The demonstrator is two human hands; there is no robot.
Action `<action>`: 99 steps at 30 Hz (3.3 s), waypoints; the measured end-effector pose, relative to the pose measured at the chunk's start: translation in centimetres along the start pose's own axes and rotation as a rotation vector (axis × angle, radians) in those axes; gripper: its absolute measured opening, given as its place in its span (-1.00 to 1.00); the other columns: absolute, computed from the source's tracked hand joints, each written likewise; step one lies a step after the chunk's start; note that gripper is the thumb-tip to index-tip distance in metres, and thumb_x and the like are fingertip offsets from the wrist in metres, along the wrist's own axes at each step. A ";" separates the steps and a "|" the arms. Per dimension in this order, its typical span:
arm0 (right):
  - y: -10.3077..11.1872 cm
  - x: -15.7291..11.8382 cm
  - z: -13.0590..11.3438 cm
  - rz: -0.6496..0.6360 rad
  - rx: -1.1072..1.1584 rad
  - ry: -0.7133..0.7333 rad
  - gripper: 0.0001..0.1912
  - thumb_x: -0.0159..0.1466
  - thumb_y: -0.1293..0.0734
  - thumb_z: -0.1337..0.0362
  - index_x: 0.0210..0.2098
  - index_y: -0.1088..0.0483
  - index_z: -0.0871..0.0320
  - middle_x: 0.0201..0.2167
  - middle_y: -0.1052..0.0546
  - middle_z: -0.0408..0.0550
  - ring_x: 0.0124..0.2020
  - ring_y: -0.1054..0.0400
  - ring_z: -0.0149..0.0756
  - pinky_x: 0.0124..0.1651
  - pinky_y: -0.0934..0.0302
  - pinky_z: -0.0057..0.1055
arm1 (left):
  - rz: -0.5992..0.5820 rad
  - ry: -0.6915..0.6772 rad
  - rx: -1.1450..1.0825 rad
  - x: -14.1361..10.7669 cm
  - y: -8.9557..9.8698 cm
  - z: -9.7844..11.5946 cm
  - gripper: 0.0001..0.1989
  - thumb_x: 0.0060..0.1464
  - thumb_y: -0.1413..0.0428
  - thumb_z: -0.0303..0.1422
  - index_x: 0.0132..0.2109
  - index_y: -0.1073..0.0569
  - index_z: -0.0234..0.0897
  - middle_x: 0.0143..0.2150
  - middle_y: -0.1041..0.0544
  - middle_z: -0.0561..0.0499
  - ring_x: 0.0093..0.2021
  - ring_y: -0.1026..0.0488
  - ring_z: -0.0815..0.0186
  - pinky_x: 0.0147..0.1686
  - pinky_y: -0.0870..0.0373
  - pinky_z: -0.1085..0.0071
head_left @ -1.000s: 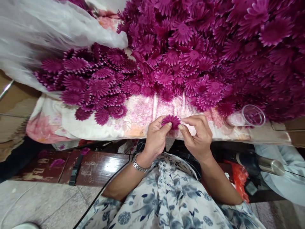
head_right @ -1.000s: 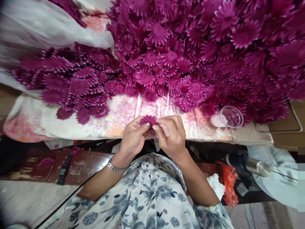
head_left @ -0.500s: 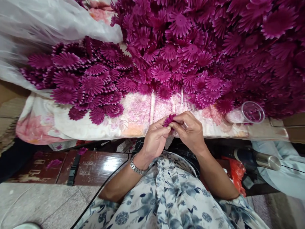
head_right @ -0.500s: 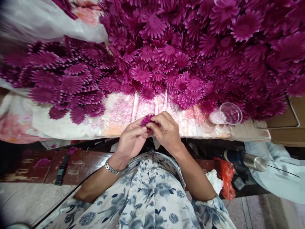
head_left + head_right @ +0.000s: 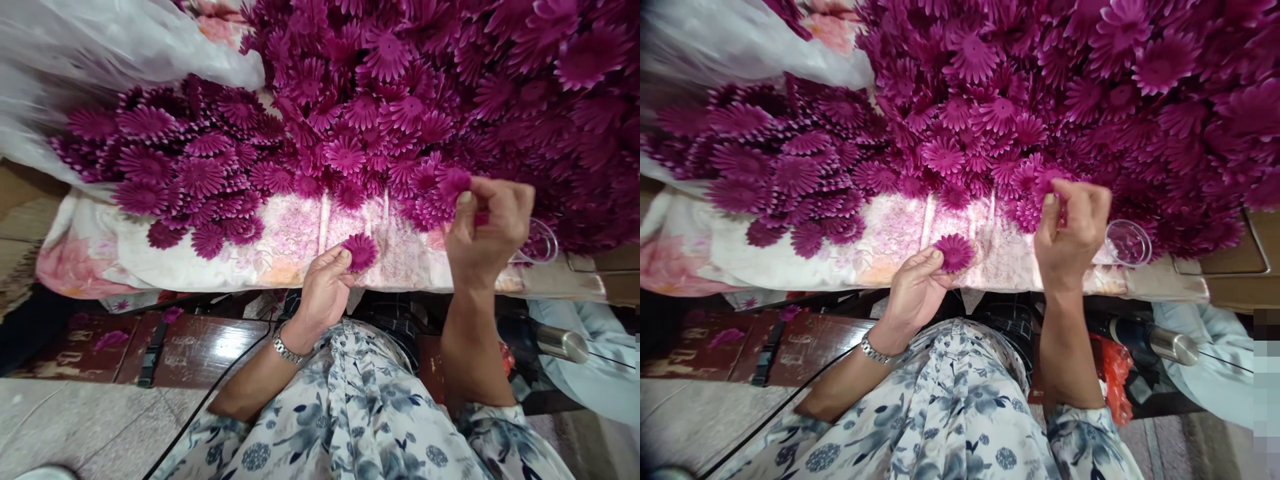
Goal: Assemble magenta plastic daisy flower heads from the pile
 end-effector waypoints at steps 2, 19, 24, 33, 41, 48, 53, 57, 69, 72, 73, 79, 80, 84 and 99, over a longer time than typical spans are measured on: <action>0.2 0.7 0.1 -0.012 -0.079 0.051 -0.64 0.24 -0.27 0.30 0.02 -0.36 0.24 -0.16 -0.38 0.13 -0.12 -0.30 -0.17 -0.17 -0.25 -0.20 | -0.006 0.015 -0.035 0.1 0.0 0.0 -0.87 -0.14 -0.27 -0.42 -0.49 -0.47 -0.36 -0.49 -0.51 0.05 -0.42 -0.45 0.41 -0.31 -0.41 0.46; -2.1 -4.1 -5.1 -0.404 0.380 0.035 -0.89 0.26 -0.22 0.39 -0.40 -0.32 0.14 -0.52 -0.35 -0.14 -0.47 -0.26 -0.38 -0.39 -0.18 -0.42 | -0.004 -0.029 0.014 0.1 0.0 -0.4 -0.78 -0.20 -0.32 -0.33 -0.36 -0.56 -0.36 -0.44 -0.55 0.01 -0.40 -0.44 0.41 -0.32 -0.37 0.50; 0.1 0.4 -0.7 0.007 -0.048 -0.019 -0.89 0.27 -0.23 0.32 -0.37 -0.37 0.15 -0.46 -0.36 -0.08 -0.40 -0.26 -0.32 -0.29 -0.19 -0.32 | 0.042 -0.039 0.048 0.0 0.2 0.0 -0.81 -0.20 -0.29 -0.34 -0.37 -0.55 -0.33 -0.43 -0.56 0.00 -0.38 -0.48 0.34 -0.30 -0.40 0.42; -2.0 -3.9 -6.3 -0.627 0.469 0.166 -0.81 0.19 -0.36 0.20 -0.24 -0.36 0.16 -0.39 -0.42 -0.07 -0.34 -0.32 -0.33 -0.27 -0.30 -0.37 | 0.015 -0.064 -0.002 0.1 0.0 -0.2 -0.80 -0.25 -0.34 -0.34 -0.47 -0.52 -0.35 -0.55 -0.45 0.10 -0.53 -0.32 0.52 -0.52 -0.30 0.61; -2.0 -3.7 -5.3 -0.510 0.555 -0.037 -0.90 0.24 -0.26 0.38 -0.41 -0.36 0.16 -0.50 -0.39 -0.15 -0.43 -0.29 -0.41 -0.37 -0.21 -0.43 | -0.016 -0.077 0.076 0.0 0.2 0.0 -0.71 -0.24 -0.35 -0.23 -0.39 -0.55 -0.36 -0.51 -0.51 0.05 -0.47 -0.41 0.42 -0.39 -0.38 0.49; 0.3 1.9 1.9 0.008 -0.002 -0.153 -0.86 0.24 -0.26 0.28 -0.30 -0.45 0.17 -0.44 -0.43 -0.06 -0.41 -0.30 -0.33 -0.32 -0.19 -0.34 | 0.037 -0.078 0.081 0.3 0.8 0.1 -0.68 -0.26 -0.36 -0.23 -0.36 -0.55 -0.36 -0.40 -0.59 -0.02 -0.38 -0.50 0.35 -0.24 -0.43 0.39; 0.5 1.8 0.5 -0.038 -0.138 0.073 -0.57 0.24 -0.27 0.26 0.08 -0.32 0.27 -0.03 -0.41 0.22 0.03 -0.27 -0.04 -0.08 -0.22 -0.12 | -0.004 -0.012 0.003 0.3 0.5 0.2 -0.77 -0.23 -0.33 -0.32 -0.41 -0.51 -0.35 -0.40 -0.57 0.02 -0.32 -0.51 0.34 -0.22 -0.45 0.38; -1.7 -2.7 -4.6 -0.497 0.354 0.180 -0.90 0.25 -0.29 0.27 -0.26 -0.42 0.13 -0.42 -0.46 -0.07 -0.34 -0.33 -0.31 -0.25 -0.26 -0.33 | -0.014 0.028 -0.026 0.4 0.4 0.2 -0.81 -0.21 -0.31 -0.37 -0.41 -0.50 -0.36 -0.47 -0.50 0.06 -0.44 -0.43 0.44 -0.39 -0.40 0.51; -2.7 -4.6 -5.9 -0.586 0.386 0.101 -0.91 0.23 -0.29 0.25 -0.32 -0.30 0.13 -0.44 -0.40 -0.09 -0.35 -0.30 -0.29 -0.27 -0.24 -0.33 | -0.209 0.076 -0.033 -0.6 -0.2 0.4 -0.51 -0.07 -0.17 0.02 -0.19 -0.53 -0.33 -0.16 -0.56 -0.14 -0.03 -0.44 0.12 -0.07 -0.37 0.28; -2.3 -4.4 -6.1 -0.570 0.419 0.116 -0.95 0.24 -0.23 0.37 -0.31 -0.33 0.15 -0.43 -0.44 -0.06 -0.35 -0.33 -0.31 -0.26 -0.25 -0.35 | -0.187 0.068 -0.036 -0.4 -0.1 0.2 -0.54 -0.08 -0.20 -0.04 -0.18 -0.54 -0.34 -0.14 -0.57 -0.15 0.00 -0.43 0.13 -0.03 -0.35 0.29; -2.2 -4.3 -6.2 -0.566 0.436 0.104 -0.93 0.23 -0.23 0.39 -0.31 -0.34 0.15 -0.43 -0.45 -0.06 -0.36 -0.33 -0.32 -0.26 -0.25 -0.35 | -0.164 0.062 -0.030 -0.3 0.0 0.2 -0.58 -0.09 -0.22 -0.10 -0.17 -0.54 -0.34 -0.14 -0.57 -0.14 -0.02 -0.44 0.15 -0.04 -0.35 0.31; -1.6 -4.4 -5.8 -0.706 0.731 -0.311 -0.92 0.23 -0.25 0.35 -0.30 -0.38 0.15 -0.43 -0.47 -0.14 -0.41 -0.36 -0.44 -0.32 -0.26 -0.48 | -0.061 -0.039 0.143 -0.2 0.3 0.6 -0.67 -0.18 -0.30 -0.36 -0.16 -0.54 -0.27 -0.17 -0.57 -0.04 -0.26 -0.48 0.31 -0.24 -0.39 0.42; -1.6 -4.5 -5.7 -0.744 0.797 -0.373 -0.92 0.24 -0.25 0.32 -0.30 -0.38 0.15 -0.44 -0.47 -0.16 -0.43 -0.35 -0.46 -0.34 -0.26 -0.50 | -0.056 -0.057 0.171 -0.2 0.3 0.7 -0.72 -0.18 -0.30 -0.34 -0.23 -0.54 -0.28 -0.26 -0.57 -0.02 -0.34 -0.47 0.34 -0.31 -0.40 0.42; -1.8 -5.1 -5.6 -0.795 1.049 -0.563 -0.76 0.22 -0.30 0.10 -0.28 -0.38 0.15 -0.47 -0.48 -0.16 -0.46 -0.37 -0.45 -0.38 -0.29 -0.51 | 0.002 -0.128 0.213 -0.3 0.4 0.7 -0.74 -0.23 -0.33 -0.28 -0.43 -0.44 -0.30 -0.54 -0.44 0.11 -0.58 -0.35 0.44 -0.54 -0.34 0.48; -2.0 -5.9 -5.9 -0.700 0.886 -0.693 -0.77 0.20 -0.31 0.12 -0.44 -0.35 0.16 -0.64 -0.33 -0.25 -0.59 -0.17 -0.51 -0.49 -0.11 -0.54 | -0.042 -0.149 0.265 -0.1 0.8 0.6 -0.71 -0.15 -0.27 -0.20 -0.34 -0.47 -0.32 -0.57 -0.42 0.11 -0.63 -0.32 0.46 -0.70 -0.27 0.55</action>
Point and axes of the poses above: each hand's wrist, its own x-axis towards the middle knuckle, its own y-axis out of the back of the hand, z = x × y, the point moved 2 cm from there along x, towards the middle knuckle
